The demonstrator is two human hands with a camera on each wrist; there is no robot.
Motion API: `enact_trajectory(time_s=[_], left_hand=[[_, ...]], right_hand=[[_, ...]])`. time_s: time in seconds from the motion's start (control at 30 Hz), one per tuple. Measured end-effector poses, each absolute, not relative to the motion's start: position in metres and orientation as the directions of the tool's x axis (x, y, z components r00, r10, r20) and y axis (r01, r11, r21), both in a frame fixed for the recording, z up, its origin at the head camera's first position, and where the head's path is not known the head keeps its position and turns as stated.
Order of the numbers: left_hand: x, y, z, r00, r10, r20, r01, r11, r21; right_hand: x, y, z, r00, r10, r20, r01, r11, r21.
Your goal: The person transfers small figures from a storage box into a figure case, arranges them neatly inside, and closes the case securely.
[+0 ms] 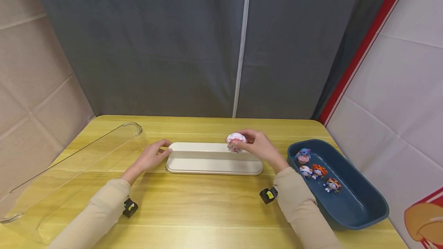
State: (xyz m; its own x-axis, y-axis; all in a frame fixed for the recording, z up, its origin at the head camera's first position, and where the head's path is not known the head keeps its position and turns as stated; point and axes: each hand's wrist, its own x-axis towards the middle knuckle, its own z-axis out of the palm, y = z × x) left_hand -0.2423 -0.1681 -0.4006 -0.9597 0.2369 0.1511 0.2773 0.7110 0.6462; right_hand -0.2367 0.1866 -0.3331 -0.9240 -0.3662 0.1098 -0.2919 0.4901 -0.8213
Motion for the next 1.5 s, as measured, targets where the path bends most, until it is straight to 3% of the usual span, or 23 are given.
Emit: enact_trajectory(time_s=[0.57, 1.3, 1.5], left_hand=[[-0.241, -0.166, -0.4, -0.961, 0.227, 0.159, 0.275, 0.71, 0.649], [-0.243, -0.165, -0.402, -0.958, 0.231, 0.172, 0.287, 0.712, 0.641], [-0.243, -0.164, -0.402, -0.958, 0.231, 0.17, 0.285, 0.709, 0.645]], right_hand=[[-0.235, 0.145, -0.35, -0.906, -0.411, 0.103, -0.278, 0.395, -0.876], [-0.243, 0.108, -0.37, -0.897, -0.434, 0.087, -0.273, 0.39, -0.88], [-0.233, 0.098, -0.355, -0.885, -0.462, 0.053, -0.265, 0.406, -0.875]])
